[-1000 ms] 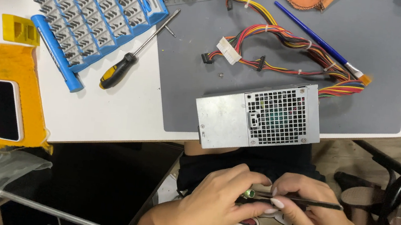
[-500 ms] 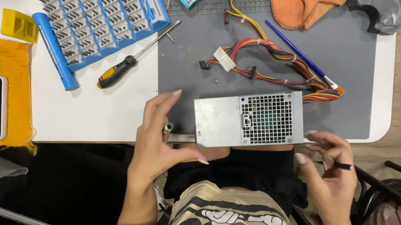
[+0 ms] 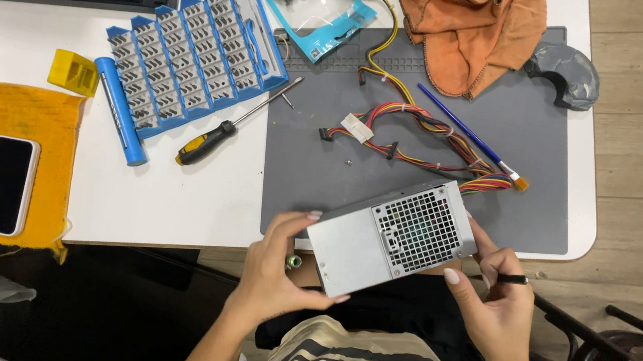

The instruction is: The person uses a green-handled screwdriver to tighten screws on a computer power supply unit. They reposition the unit and continue securing screws on different sides while handling the attached power cables.

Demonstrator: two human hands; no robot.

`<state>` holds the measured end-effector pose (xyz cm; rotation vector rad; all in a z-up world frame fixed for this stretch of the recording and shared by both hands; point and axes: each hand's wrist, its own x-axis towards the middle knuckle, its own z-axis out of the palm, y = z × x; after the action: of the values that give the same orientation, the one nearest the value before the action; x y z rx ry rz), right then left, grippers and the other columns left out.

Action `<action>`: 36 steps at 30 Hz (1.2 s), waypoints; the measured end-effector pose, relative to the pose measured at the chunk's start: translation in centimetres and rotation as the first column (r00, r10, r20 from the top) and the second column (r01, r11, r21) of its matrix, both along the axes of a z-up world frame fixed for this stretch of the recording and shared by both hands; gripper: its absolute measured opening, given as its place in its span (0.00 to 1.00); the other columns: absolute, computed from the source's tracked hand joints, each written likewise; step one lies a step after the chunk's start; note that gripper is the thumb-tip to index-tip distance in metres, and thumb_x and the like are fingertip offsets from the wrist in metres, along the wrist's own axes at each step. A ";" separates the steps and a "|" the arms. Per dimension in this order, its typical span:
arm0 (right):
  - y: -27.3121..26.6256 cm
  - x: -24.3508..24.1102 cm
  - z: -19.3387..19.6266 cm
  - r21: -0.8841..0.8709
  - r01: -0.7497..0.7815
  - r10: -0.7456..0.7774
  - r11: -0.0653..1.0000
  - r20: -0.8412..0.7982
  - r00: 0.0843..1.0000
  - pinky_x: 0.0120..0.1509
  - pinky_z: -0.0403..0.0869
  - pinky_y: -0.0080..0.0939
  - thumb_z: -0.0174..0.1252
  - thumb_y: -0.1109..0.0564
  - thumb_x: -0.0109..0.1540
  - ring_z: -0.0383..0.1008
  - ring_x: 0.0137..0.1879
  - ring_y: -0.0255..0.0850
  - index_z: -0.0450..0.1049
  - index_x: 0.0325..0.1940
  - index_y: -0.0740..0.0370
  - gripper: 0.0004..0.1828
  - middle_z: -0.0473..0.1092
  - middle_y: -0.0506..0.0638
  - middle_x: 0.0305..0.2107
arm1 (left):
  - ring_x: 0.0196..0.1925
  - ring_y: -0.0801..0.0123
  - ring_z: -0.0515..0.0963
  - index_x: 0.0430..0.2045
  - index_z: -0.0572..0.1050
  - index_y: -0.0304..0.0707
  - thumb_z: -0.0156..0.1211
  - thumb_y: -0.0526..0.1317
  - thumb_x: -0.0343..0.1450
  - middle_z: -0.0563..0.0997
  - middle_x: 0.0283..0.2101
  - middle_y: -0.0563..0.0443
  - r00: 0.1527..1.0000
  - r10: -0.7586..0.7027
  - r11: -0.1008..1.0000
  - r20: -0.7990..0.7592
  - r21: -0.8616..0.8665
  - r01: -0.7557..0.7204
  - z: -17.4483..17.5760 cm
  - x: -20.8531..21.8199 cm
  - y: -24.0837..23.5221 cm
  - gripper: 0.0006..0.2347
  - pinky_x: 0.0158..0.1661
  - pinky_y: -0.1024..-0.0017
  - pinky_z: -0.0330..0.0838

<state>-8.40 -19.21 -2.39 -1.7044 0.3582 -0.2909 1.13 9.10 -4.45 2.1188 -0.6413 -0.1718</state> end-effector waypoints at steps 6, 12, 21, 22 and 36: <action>0.2 3.8 2.4 -0.034 -0.130 0.131 0.991 0.041 0.990 0.62 0.66 0.41 0.54 0.53 0.66 0.70 0.74 0.57 0.49 0.30 0.55 0.20 0.70 0.76 0.60 | 0.48 0.59 0.80 0.54 0.61 0.32 0.90 0.59 0.42 0.76 0.51 0.40 0.955 0.245 0.959 0.169 -0.186 -0.213 -3.8 -6.9 -1.4 0.52 0.41 0.67 0.79; -0.6 8.7 2.6 -0.123 -0.211 0.213 0.970 0.004 0.977 0.51 0.62 0.34 0.52 0.49 0.70 0.75 0.61 0.42 0.51 0.28 0.56 0.22 0.77 0.66 0.55 | 0.55 0.64 0.79 0.51 0.61 0.34 0.91 0.52 0.41 0.69 0.54 0.41 0.848 0.514 0.803 -0.129 -0.278 -0.528 -4.6 -9.4 -6.6 0.49 0.27 0.70 0.86; -2.7 12.7 2.0 -0.122 -0.267 0.274 0.956 0.040 0.961 0.59 0.70 0.38 0.51 0.54 0.75 0.80 0.66 0.50 0.52 0.29 0.54 0.22 0.68 0.51 0.35 | 0.45 0.53 0.85 0.44 0.62 0.28 0.86 0.61 0.45 0.76 0.46 0.38 0.765 0.632 0.764 0.124 -0.269 -0.587 -4.8 -8.3 -11.8 0.47 0.40 0.64 0.81; -2.7 12.9 2.4 -0.119 -0.279 0.283 0.953 0.022 0.959 0.62 0.72 0.43 0.50 0.53 0.74 0.79 0.65 0.49 0.52 0.29 0.54 0.21 0.78 0.61 0.46 | 0.45 0.53 0.85 0.44 0.62 0.28 0.85 0.62 0.47 0.75 0.46 0.39 0.766 0.625 0.772 0.152 -0.265 -0.577 -4.7 -8.3 -12.1 0.46 0.38 0.64 0.82; -3.5 11.3 2.1 -0.100 -0.116 0.110 0.988 -0.063 0.992 0.64 0.66 0.37 0.39 0.46 0.77 0.66 0.54 0.41 0.75 0.59 0.66 0.25 0.65 0.52 0.45 | 0.46 0.54 0.83 0.49 0.65 0.31 0.83 0.58 0.56 0.75 0.47 0.40 0.952 0.291 0.949 0.095 -0.155 -0.275 -4.5 -5.7 -7.2 0.39 0.41 0.63 0.80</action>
<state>2.89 -22.69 -0.25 -1.8308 0.2906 -0.1803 -4.58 1.89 -8.97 2.0673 -0.3956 0.1539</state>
